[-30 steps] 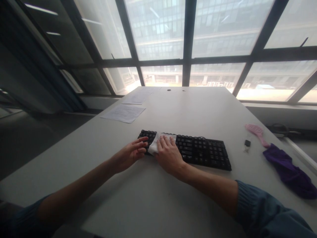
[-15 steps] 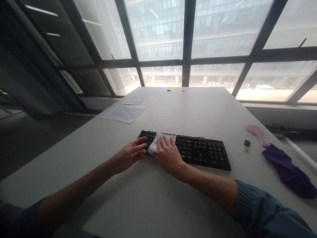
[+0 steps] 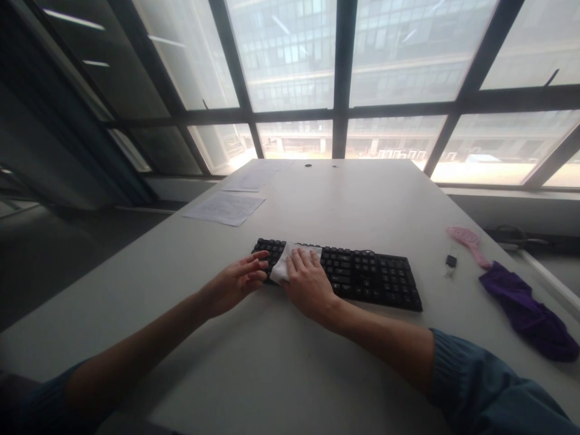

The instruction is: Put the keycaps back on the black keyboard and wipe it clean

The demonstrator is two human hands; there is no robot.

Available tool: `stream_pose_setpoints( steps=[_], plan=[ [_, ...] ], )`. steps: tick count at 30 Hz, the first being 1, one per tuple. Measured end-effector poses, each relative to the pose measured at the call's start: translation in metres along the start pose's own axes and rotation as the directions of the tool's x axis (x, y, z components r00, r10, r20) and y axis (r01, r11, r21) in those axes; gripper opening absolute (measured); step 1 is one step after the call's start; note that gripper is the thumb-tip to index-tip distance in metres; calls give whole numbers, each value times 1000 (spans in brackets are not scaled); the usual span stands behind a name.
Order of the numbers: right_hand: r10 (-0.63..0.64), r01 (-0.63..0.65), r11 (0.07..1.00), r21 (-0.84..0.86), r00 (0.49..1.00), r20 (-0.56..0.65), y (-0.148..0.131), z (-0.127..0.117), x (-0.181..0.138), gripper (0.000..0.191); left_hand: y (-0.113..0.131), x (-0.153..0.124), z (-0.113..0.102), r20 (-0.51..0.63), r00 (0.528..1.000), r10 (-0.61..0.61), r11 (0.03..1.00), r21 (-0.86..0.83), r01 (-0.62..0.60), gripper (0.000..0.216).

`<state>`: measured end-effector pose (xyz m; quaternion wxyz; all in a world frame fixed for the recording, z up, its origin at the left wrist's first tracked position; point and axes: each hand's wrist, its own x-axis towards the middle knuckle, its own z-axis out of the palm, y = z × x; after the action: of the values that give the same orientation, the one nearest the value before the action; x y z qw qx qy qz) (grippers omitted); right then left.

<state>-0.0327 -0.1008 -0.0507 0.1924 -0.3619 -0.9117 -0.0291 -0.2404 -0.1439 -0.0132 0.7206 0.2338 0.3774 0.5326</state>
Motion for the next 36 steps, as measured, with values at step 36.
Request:
stream_pose_setpoints(
  steps=[36],
  plan=[
    [-4, 4, 1000, 3, 1000, 7, 0, 0, 0, 56, 1, 0, -2, 291, 885, 363, 644, 608, -464, 53]
  ],
)
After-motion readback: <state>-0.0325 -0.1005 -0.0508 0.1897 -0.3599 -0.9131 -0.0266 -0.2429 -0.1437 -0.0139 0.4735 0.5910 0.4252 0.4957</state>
